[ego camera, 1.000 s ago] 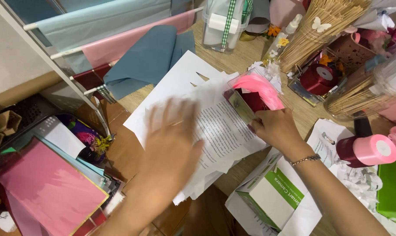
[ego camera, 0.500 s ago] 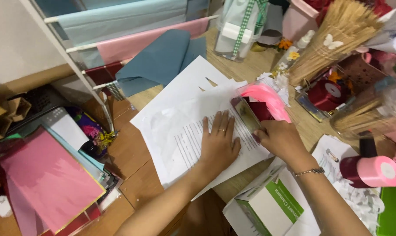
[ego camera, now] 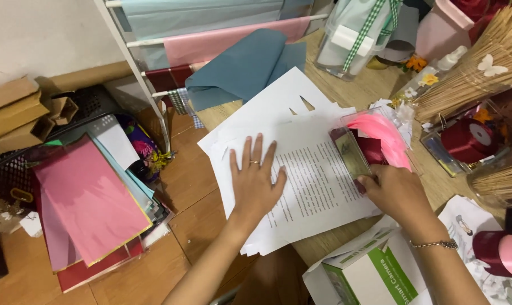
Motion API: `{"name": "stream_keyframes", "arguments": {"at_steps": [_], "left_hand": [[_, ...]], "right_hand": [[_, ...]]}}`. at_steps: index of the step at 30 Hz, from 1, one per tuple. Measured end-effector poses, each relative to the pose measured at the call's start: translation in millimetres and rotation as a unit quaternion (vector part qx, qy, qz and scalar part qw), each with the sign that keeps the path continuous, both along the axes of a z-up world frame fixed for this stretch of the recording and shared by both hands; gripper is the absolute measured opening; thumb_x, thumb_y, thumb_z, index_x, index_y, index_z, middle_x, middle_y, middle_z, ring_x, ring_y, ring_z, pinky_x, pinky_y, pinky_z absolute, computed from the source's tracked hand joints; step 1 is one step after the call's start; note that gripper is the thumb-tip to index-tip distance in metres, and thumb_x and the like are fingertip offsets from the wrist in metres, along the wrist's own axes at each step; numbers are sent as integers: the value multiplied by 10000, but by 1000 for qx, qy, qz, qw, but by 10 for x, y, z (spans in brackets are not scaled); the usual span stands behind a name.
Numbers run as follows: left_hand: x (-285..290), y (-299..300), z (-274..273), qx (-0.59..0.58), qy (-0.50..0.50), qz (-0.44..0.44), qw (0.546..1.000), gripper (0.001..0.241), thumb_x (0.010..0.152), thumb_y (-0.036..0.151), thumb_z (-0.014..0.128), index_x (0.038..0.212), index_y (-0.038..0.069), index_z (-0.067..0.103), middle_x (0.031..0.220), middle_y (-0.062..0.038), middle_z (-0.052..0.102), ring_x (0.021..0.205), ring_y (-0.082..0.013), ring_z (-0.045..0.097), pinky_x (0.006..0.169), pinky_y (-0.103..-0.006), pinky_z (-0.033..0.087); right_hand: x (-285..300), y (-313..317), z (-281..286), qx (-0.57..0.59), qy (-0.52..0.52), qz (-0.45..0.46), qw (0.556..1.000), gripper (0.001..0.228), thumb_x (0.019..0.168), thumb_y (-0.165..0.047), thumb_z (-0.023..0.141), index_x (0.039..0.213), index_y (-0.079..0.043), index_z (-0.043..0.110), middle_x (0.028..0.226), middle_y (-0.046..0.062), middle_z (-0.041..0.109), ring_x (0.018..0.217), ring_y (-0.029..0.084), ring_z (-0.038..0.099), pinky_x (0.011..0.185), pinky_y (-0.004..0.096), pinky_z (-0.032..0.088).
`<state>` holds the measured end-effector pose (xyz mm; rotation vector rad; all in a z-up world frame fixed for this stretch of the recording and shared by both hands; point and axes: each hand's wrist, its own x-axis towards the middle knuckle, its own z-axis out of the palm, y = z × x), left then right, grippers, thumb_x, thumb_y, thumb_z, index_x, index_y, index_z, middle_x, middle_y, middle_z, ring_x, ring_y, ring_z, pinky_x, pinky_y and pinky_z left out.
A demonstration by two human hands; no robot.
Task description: The person wraps a small box with white paper, folds the edges, and secures them with tape. They then place a printed instruction sheet on the table and continue wrapping another item.
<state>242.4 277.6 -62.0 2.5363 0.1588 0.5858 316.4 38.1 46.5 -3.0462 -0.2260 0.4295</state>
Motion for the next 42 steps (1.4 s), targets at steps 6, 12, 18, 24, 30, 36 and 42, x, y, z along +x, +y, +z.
{"name": "stream_keyframes", "arguments": {"at_steps": [6,12,18,24,30,36,42], "left_hand": [[-122,113,-100,-36,-89,39,995,478,1011,248,467,1468,118,509,1619,-134,352,1525,-381,263,1238,-579,168],[-121,162,-400,-149,-137,12,979,474,994,114,399,1450,95,527,1617,-125,370,1538,-371,239,1255,-573,115],[-286,289,-920,-159,-133,-15,978,559,1021,274,230,1522,112,418,1661,-128,269,1544,-341,155,1235,-539,55],[-611,124,303,-56,-29,48,997,445,1008,247,475,1416,89,559,1550,-129,473,1499,-307,312,1179,-601,-82],[-182,-1000,809,-334,-111,1,936,619,795,-26,569,1409,2,495,1377,-250,585,1324,-436,544,1079,-595,416],[-95,-1261,105,5,-15,-119,993,612,826,109,583,1371,-156,493,1450,-352,477,1436,-464,366,1203,-547,189],[-66,-766,33,40,-28,-77,996,622,897,310,561,1424,-15,496,1489,-230,460,1438,-367,359,1176,-545,207]], "right_hand": [[36,-1,-45,-37,37,-12,999,381,1011,-412,528,795,-117,634,648,102,681,665,295,620,729,403,482],[61,-65,-116,-24,9,14,1000,337,956,-368,574,813,-81,679,660,141,706,761,376,692,782,445,503],[16,4,-56,27,-5,-2,1000,323,933,-323,614,850,-56,776,693,175,737,818,395,755,817,452,559],[31,-12,-91,39,6,-11,999,320,946,-307,601,884,-44,772,759,197,746,861,399,756,821,464,575],[15,-39,-128,60,2,-11,998,314,949,-304,594,889,-41,755,781,217,733,890,418,742,830,496,571],[42,-73,-138,58,9,3,998,354,954,-340,580,930,-29,747,840,220,736,937,417,731,894,508,555],[27,-55,-97,65,20,4,998,370,970,-339,542,958,-31,748,873,211,748,953,389,736,920,487,549]]}}
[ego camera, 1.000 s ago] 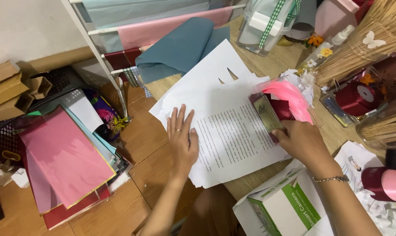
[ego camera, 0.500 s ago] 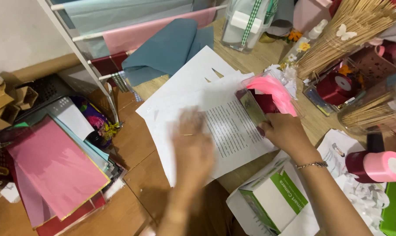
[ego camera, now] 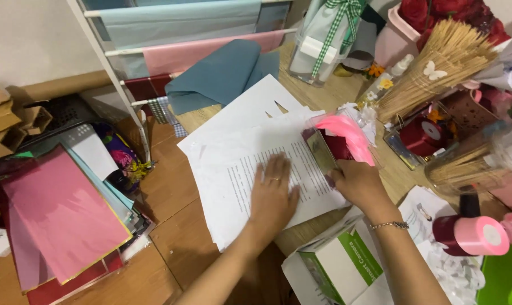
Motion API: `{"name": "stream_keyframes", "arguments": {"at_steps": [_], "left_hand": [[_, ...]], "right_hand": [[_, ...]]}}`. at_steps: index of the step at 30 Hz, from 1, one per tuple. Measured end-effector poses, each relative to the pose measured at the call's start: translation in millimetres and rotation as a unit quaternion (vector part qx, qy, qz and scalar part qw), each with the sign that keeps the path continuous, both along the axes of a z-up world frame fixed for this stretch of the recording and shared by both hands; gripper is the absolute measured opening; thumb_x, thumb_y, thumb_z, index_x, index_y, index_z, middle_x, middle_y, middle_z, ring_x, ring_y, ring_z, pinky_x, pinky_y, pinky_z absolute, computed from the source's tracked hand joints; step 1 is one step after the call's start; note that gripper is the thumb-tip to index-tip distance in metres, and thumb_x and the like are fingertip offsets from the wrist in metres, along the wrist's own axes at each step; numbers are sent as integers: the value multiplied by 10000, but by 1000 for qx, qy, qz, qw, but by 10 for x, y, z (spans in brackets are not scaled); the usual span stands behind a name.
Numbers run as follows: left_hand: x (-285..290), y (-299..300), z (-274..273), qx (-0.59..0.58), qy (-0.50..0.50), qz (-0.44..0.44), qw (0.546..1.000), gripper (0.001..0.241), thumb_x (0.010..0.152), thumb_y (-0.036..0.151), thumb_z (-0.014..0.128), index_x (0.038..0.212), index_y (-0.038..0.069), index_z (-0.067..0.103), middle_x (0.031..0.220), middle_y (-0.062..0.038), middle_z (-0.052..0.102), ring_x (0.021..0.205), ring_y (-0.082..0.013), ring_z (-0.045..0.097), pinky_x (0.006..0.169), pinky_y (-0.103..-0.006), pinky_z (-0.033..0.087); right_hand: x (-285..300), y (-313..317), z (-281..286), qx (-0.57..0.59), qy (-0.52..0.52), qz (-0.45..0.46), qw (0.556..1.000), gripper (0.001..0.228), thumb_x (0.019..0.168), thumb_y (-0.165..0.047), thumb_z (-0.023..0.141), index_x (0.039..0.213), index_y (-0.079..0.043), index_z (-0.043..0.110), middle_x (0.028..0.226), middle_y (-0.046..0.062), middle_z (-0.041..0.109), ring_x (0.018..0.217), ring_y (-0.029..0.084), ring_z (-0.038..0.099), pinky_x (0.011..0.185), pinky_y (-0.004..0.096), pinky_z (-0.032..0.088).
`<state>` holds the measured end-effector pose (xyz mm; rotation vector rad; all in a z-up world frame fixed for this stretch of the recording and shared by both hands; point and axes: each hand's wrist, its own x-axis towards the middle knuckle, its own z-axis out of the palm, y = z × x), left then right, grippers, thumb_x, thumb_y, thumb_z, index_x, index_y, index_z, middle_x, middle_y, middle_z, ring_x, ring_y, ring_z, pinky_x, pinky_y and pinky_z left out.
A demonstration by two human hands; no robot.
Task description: The person wraps a small box with white paper, folds the edges, and secures them with tape. They then place a printed instruction sheet on the table and continue wrapping another item.
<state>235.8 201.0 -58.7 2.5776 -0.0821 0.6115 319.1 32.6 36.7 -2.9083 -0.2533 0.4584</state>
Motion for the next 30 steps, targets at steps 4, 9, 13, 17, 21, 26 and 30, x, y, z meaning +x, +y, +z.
{"name": "stream_keyframes", "arguments": {"at_steps": [4,9,13,17,21,26,30], "left_hand": [[-111,388,5,-33,83,51,995,596,992,351,487,1487,21,442,1592,-215,366,1512,-364,259,1219,-569,93],[-193,802,28,-105,80,136,982,587,1018,344,432,1537,71,399,1654,-195,248,1538,-369,154,1209,-579,58],[-211,966,-199,-192,76,173,963,587,1047,268,345,1606,109,266,1699,-169,103,1555,-369,60,1215,-593,15],[-223,1028,-224,-213,86,177,957,581,1063,275,272,1622,123,224,1706,-154,83,1561,-347,35,1210,-587,-45],[-266,1079,-183,-178,115,221,952,578,1077,294,269,1634,159,193,1700,-182,37,1551,-379,-27,1155,-653,-129],[-407,1107,-233,-15,98,247,964,684,994,332,472,1611,85,309,1672,-308,-28,1529,-489,-88,1104,-761,-94],[-744,740,510,-140,129,53,980,623,980,379,463,1549,139,379,1677,-207,80,1540,-380,-75,1117,-645,-153]], "right_hand": [[-61,45,43,-4,-4,-2,1000,361,982,-300,528,985,-23,760,881,207,759,954,371,744,947,481,537],[-47,38,47,-24,-13,20,999,365,979,-316,535,981,-29,760,869,190,765,955,370,750,949,474,528],[-98,55,67,-31,-13,20,999,356,972,-315,542,997,-34,759,885,194,771,970,376,748,963,456,496],[-81,36,10,-31,-16,14,999,360,964,-324,541,1017,-43,761,912,197,774,989,372,745,964,452,490],[-54,26,-56,4,-12,2,1000,398,978,-319,511,1105,-16,737,1003,227,762,1030,392,724,1009,479,429],[-87,-213,-149,47,-61,-1,997,400,965,-355,562,1055,7,704,989,264,703,1031,436,676,925,490,489],[-372,-418,22,109,-213,119,964,304,969,-281,604,1111,-24,683,1125,180,637,1121,369,586,984,457,458]]}}
